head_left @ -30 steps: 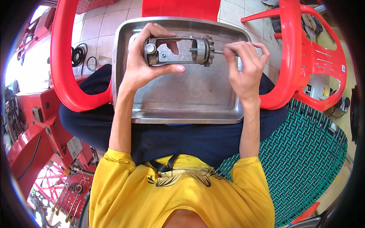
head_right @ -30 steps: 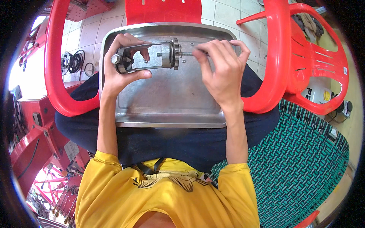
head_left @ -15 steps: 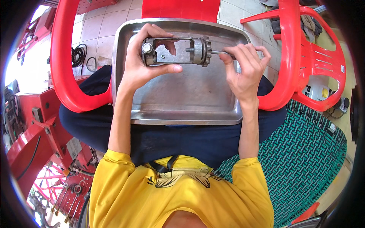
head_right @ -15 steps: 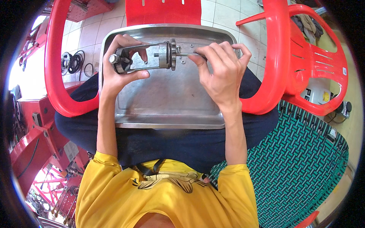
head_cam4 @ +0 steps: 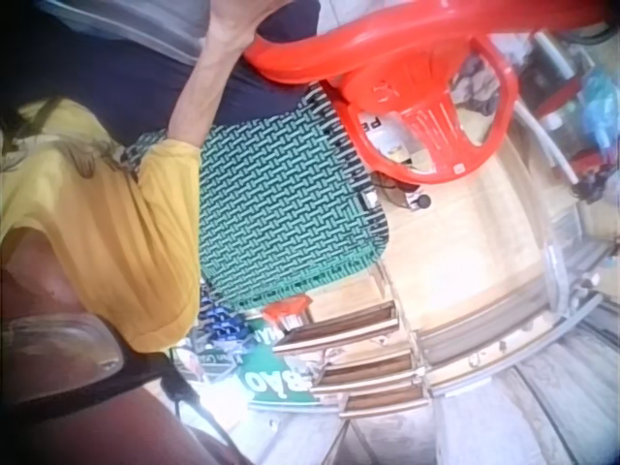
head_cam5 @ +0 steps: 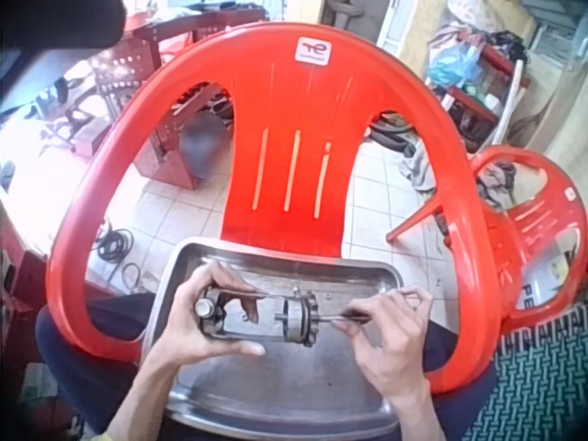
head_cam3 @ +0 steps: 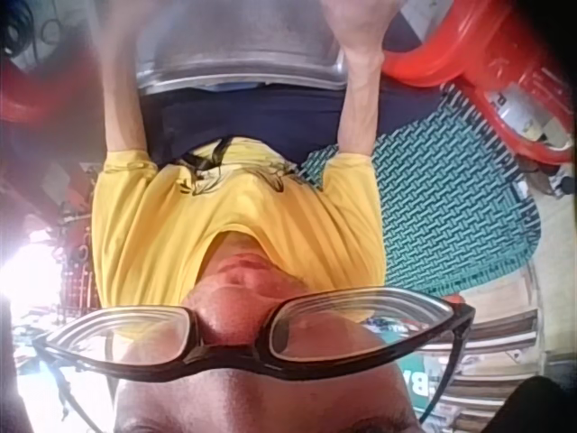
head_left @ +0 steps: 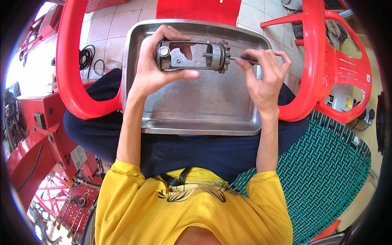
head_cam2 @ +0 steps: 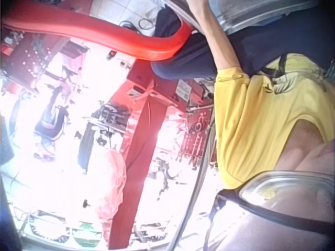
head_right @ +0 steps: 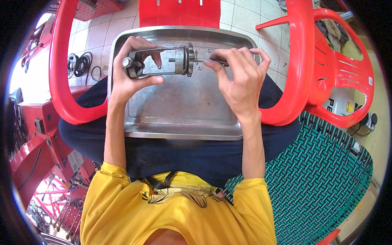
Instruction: The person disassembles a mechanical component on a metal tray by using a thin tool to push a pin through a cylinder and then pulling the internal components apart by hand.
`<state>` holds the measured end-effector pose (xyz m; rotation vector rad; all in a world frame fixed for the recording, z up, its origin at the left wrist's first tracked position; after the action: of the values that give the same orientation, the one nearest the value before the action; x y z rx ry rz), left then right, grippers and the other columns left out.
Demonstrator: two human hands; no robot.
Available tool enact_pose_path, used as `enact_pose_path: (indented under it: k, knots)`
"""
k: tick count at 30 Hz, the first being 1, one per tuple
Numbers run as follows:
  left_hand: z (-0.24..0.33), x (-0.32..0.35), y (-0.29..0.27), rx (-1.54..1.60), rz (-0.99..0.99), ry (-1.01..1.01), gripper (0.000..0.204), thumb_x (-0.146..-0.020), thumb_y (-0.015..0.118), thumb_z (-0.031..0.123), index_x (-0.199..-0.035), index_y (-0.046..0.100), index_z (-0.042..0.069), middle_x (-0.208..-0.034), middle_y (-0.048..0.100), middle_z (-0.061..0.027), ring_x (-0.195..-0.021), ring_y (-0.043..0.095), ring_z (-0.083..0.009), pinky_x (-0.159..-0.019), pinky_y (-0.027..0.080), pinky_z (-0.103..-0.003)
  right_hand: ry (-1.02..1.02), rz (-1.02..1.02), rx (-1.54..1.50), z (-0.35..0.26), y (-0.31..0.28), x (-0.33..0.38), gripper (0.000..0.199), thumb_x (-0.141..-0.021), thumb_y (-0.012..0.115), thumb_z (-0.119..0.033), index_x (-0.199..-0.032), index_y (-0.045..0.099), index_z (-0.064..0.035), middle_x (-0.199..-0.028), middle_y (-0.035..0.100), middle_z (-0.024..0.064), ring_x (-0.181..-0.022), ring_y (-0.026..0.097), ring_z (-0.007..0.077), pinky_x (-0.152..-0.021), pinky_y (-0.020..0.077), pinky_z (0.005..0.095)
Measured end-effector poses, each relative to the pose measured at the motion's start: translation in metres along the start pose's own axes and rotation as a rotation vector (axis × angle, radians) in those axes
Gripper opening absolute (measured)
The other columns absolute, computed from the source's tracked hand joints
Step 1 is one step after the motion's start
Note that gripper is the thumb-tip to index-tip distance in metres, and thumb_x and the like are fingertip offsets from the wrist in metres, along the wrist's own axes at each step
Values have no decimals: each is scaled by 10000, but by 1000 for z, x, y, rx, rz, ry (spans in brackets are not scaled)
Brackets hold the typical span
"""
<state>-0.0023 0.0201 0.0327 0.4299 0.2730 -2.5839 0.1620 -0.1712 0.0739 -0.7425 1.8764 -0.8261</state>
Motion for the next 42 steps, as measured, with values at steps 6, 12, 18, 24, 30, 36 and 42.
enact_pose_path:
  k: [6, 12, 18, 24, 30, 36, 42]
  knots:
    - [-1, 1, 4, 40, 16, -12, 645, -604, 1023, 147, -1113, 648, 16, -991, 642, -54, -880, 688, -156, -816, 559, -297, -3, -17, -16, 4, 3, 1, 115, -916, 767, -209, -860, 728, -117, -812, 714, -16, -805, 650, 170, -985, 350, 399]
    - [0, 1, 5, 128, 19, 4, 635, -604, 1022, 147, -1101, 649, 15, -1000, 643, -51, -872, 686, -151, -797, 557, -302, 5, -52, 14, 6, 3, 4, 110, -900, 785, -210, -864, 730, -122, -831, 735, -31, -813, 659, 169, -990, 352, 389]
    - [2, 0, 0, 28, 9, 0, 628, -608, 1019, 135, -1103, 650, 23, -994, 645, -47, -875, 685, -146, -790, 557, -298, -13, -66, 0, 4, 2, 2, 110, -913, 773, -207, -892, 719, -113, -836, 740, -30, -821, 661, 175, -989, 364, 389]
    - [1, 0, 3, -7, 5, -7, 633, -603, 1022, 138, -1103, 650, 30, -978, 649, -43, -878, 685, -136, -791, 554, -280, 11, -33, -53, 3, 4, 1, 92, -919, 762, -179, -902, 703, -110, -823, 725, -18, -808, 650, 185, -978, 370, 396]
    - [0, 2, 6, 46, 19, -5, 627, -602, 1022, 140, -1095, 651, 30, -973, 649, -42, -875, 684, -136, -788, 553, -279, 17, -102, 18, 9, 6, 6, 93, -915, 762, -176, -912, 699, -108, -842, 720, -8, -828, 655, 191, -972, 371, 397]
    - [3, -1, 1, 26, 33, 0, 632, -591, 1026, 145, -1083, 649, 21, -969, 651, -52, -860, 684, -142, -775, 552, -286, -32, -64, 8, 2, 5, 3, 104, -902, 776, -180, -901, 701, -109, -842, 720, -4, -808, 657, 204, -970, 372, 397]
    - [3, -2, 0, 3, 29, -2, 625, -590, 1025, 148, -1073, 647, 23, -968, 653, -54, -868, 690, -147, -784, 559, -282, 23, -15, -75, -2, 5, 2, 110, -897, 783, -174, -904, 698, -105, -822, 721, 8, -805, 661, 203, -971, 373, 395]
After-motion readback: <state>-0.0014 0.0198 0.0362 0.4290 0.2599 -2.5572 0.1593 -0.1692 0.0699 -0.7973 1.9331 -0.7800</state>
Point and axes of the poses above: each hand's wrist, its own x-axis away from the middle knuckle, its own y-axis out of the palm, z = x × y, the point moved 3 cm from there along -x, towards the middle knuckle
